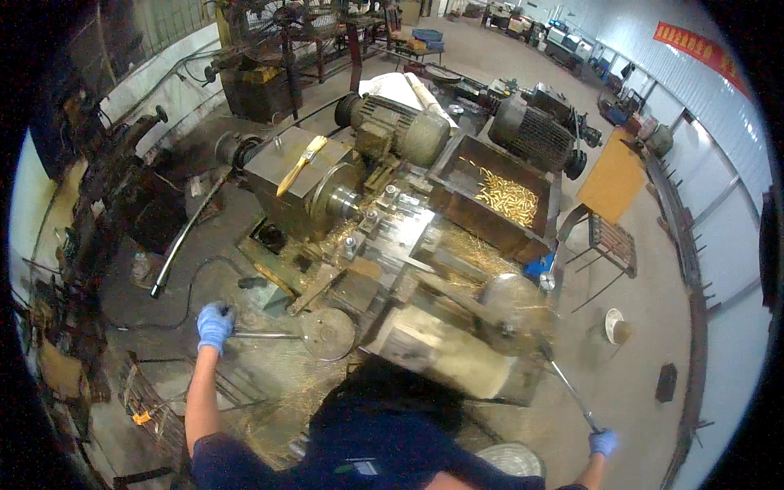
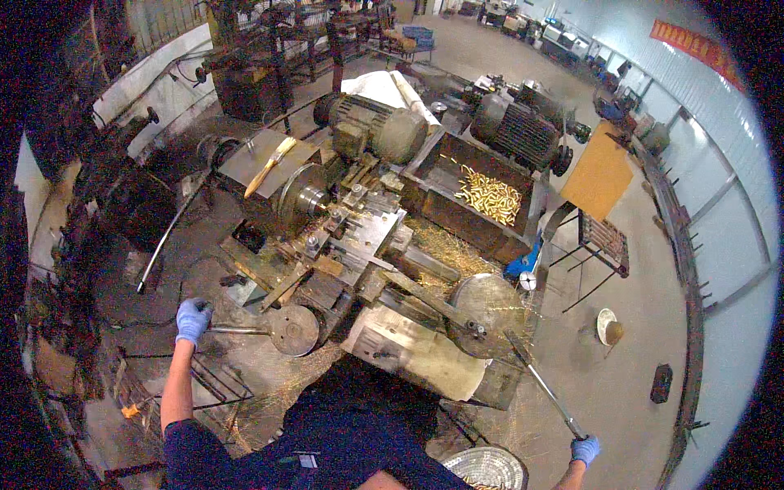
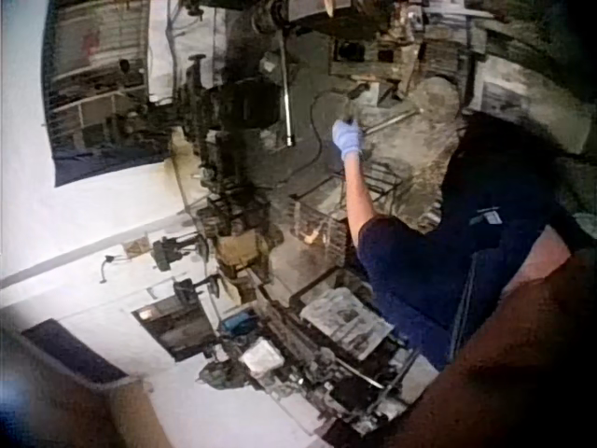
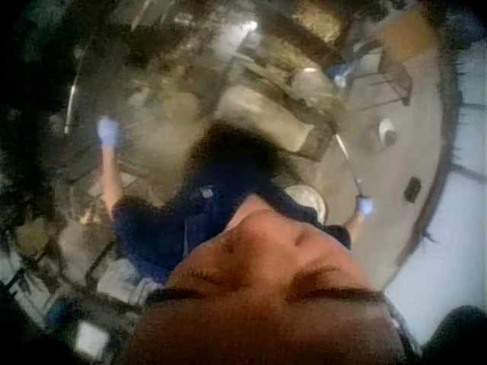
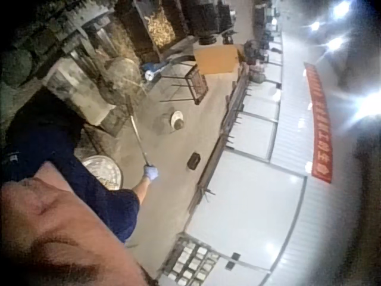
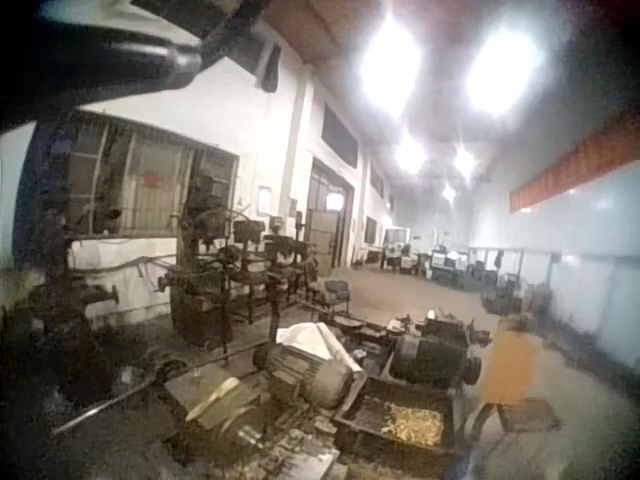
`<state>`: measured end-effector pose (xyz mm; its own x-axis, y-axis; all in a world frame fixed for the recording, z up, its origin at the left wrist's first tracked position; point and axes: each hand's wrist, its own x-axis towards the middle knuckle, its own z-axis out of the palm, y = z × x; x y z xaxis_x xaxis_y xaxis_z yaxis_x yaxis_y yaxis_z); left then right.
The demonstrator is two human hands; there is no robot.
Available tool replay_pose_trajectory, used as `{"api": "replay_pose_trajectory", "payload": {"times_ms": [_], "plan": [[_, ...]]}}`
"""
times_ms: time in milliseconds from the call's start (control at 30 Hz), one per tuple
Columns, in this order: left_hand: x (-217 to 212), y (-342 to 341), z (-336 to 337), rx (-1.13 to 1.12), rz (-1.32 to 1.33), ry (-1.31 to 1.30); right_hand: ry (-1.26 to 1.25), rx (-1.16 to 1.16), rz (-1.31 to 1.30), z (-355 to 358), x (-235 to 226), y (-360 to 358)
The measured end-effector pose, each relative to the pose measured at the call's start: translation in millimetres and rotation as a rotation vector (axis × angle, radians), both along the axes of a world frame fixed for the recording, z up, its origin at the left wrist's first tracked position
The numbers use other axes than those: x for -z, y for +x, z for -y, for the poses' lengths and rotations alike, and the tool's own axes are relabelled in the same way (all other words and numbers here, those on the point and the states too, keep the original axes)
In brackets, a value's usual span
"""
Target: The person operates a metal turning machine, repeatedly loading small brass components into the chuck, engaging the machine, and removing the finished parts. The person collects the processed components in a metal tray on the floor.
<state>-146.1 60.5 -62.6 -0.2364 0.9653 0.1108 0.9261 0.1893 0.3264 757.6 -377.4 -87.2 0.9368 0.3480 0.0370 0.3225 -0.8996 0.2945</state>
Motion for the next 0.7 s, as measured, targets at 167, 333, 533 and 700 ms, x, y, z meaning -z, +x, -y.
{"api": "replay_pose_trajectory", "payload": {"times_ms": [167, 333, 533, 700], "plan": [[-25.1, 44.5, -16.7, 0.04, -0.086, -0.155, 0.008, 0.02, -0.044, 6.1, 3.2, 8.0], [-25.2, 51.6, -18.1, 0.076, -0.053, -0.243, -0.052, 0.019, -0.007, 1.2, 0.5, 0.8], [-31.1, 51.6, -15.8, 0.088, -0.048, -0.224, -0.005, 0.066, -0.006, -11.5, -15.3, -24.1], [-37.7, 56.4, -14.2, 0.078, -0.004, -0.235, -0.028, 0.076, -0.03, -3.5, -11.0, -21.3]]}}
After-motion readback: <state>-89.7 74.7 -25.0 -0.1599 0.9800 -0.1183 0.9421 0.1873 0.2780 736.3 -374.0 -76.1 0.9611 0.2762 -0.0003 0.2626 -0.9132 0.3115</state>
